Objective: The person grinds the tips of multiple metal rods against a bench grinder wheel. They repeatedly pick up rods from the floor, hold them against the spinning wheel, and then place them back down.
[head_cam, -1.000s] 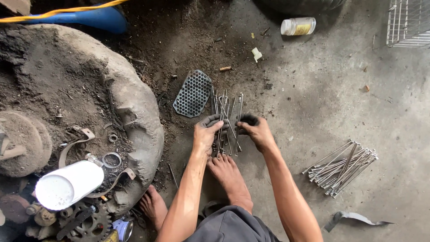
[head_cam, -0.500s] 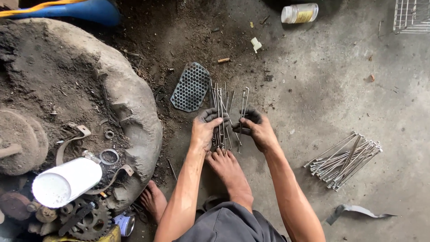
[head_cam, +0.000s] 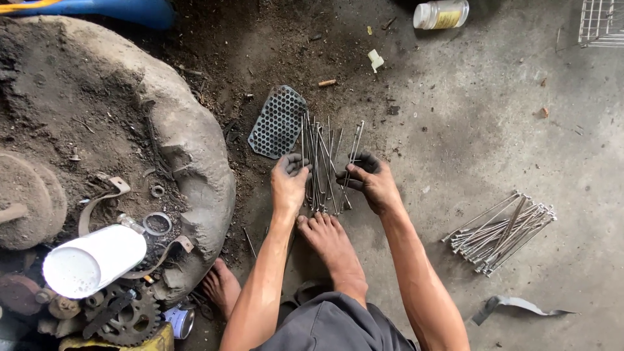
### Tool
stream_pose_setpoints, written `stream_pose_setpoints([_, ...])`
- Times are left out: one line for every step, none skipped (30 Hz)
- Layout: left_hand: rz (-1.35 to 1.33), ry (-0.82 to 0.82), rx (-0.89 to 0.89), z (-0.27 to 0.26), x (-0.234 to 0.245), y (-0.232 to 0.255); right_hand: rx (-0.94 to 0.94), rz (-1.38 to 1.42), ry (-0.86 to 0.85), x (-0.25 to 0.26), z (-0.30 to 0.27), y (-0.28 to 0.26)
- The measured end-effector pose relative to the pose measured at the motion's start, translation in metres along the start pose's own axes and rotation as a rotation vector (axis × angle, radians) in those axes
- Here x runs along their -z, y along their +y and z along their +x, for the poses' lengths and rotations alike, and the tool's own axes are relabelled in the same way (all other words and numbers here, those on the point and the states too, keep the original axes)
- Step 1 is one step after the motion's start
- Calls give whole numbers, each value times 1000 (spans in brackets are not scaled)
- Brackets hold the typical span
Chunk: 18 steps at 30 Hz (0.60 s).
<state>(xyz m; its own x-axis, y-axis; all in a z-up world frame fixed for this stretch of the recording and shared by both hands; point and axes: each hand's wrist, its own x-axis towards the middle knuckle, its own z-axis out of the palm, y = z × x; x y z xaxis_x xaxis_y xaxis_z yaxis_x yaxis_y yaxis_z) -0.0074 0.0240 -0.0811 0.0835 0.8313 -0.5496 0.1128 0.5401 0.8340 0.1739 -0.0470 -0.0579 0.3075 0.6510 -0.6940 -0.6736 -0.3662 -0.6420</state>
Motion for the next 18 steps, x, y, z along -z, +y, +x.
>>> stream_pose_setpoints([-1,1,1,-2,-1,2,-1,-2,0,0,0,-1])
stream_pose_setpoints([-23,1,-2,-3,-2,3,8,-20,18,0,1,-1])
stream_pose_setpoints([-43,0,-3,-5,-2,4,15,-37,37,0,0,-1])
stream_pose_setpoints([-43,1,-1,-5,0,2,12,-38,38,1,1,-1])
stream_pose_setpoints([33,-12,-27,-4,2,1,18,-47,44,2,1,-1])
stream_pose_setpoints([109,-26,-53,-3,4,-1,23,-56,50,3,2,-1])
stream_pose_setpoints([108,-28,-54,-7,2,1,24,-56,51,1,0,-3])
stream_pose_setpoints([246,0,-71,-11,0,3,24,-42,57,-1,-1,-6])
stream_pose_setpoints([383,28,-89,-14,-2,4,24,-27,64,-2,-2,-8])
stream_pose_setpoints([383,26,-90,-20,-3,13,25,-26,65,-1,-2,-7])
stream_pose_setpoints([403,2,-119,-26,-5,22,27,-30,67,0,-2,-7])
stream_pose_setpoints([423,-22,-149,-33,-7,31,29,-34,69,0,-2,-6])
stream_pose_setpoints([421,-19,-147,-37,-10,30,27,-37,67,-3,-5,-8])
stream_pose_setpoints([435,-117,-78,-42,-12,30,19,-61,77,-7,-8,-11])
stream_pose_setpoints([449,-214,-10,-47,-15,31,13,-84,84,-12,-11,-14])
stream_pose_setpoints([448,-210,-11,-48,-17,28,14,-86,81,-12,-10,-13])
stream_pose_setpoints([488,-291,21,-50,-19,26,17,-97,81,-11,-10,-13])
stream_pose_setpoints([527,-371,54,-52,-22,23,20,-108,80,-10,-9,-13])
